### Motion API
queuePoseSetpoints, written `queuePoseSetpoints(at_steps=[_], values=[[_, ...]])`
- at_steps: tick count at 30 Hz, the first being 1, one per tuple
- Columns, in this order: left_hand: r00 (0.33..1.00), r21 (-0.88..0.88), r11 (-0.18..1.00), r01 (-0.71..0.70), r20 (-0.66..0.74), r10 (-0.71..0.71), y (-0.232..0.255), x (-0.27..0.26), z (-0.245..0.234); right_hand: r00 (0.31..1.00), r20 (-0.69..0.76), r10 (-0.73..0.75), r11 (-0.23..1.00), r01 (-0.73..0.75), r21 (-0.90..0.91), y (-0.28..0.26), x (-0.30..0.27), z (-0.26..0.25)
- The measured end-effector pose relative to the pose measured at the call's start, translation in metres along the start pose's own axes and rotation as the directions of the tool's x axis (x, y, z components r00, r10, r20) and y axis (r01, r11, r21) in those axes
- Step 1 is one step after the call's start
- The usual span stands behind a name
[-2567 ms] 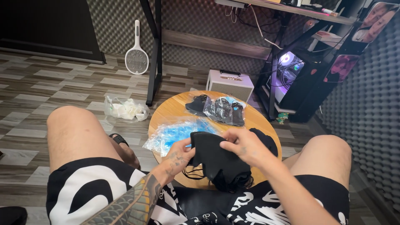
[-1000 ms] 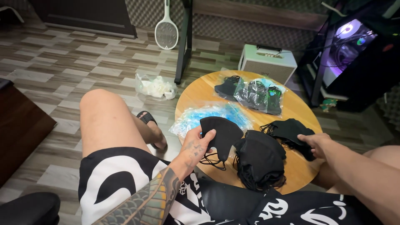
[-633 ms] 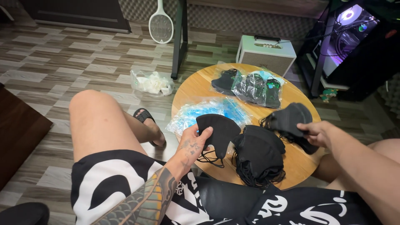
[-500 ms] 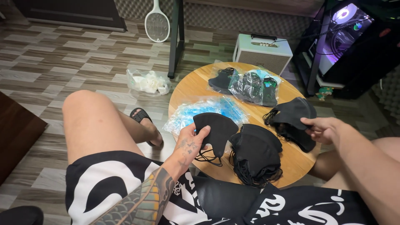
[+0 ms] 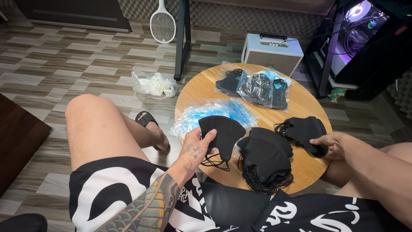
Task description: Unpacking black fabric masks from plastic sleeves and arranging them on a small wooden table.
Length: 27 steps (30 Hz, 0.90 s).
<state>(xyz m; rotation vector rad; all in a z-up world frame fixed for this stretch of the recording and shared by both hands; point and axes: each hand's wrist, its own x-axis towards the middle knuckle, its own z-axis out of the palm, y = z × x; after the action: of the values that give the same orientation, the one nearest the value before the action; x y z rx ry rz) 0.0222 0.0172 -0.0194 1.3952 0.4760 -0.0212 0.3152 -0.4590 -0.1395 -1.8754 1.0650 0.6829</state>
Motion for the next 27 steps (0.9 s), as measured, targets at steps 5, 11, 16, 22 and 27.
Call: queuePoseSetpoints(at_steps=[5, 11, 16, 22, 27], values=[[1.0, 0.011, 1.0, 0.011, 0.005, -0.011, 0.002, -0.003, -0.001, 0.999, -0.051, -0.006, 1.0, 0.007, 0.019, 0.003, -0.011, 0.012], [0.999, -0.037, 0.998, 0.043, 0.01, -0.043, 0.005, -0.007, -0.003, 0.998, -0.06, -0.021, 1.0, 0.02, -0.019, -0.004, 0.048, 0.017], [0.998, -0.06, 0.997, 0.053, 0.016, -0.053, 0.004, -0.007, -0.003, 0.992, -0.082, -0.096, 0.995, 0.097, 0.017, 0.002, -0.038, 0.028], [0.999, -0.045, 0.998, 0.038, 0.029, -0.037, 0.002, -0.006, 0.0, 0.939, -0.11, -0.327, 0.944, 0.33, 0.01, -0.007, -0.047, 0.024], [0.998, -0.017, 0.999, 0.041, 0.037, -0.04, 0.004, -0.009, -0.001, 0.836, -0.144, -0.53, 0.794, 0.549, 0.261, -0.032, -0.061, -0.003]])
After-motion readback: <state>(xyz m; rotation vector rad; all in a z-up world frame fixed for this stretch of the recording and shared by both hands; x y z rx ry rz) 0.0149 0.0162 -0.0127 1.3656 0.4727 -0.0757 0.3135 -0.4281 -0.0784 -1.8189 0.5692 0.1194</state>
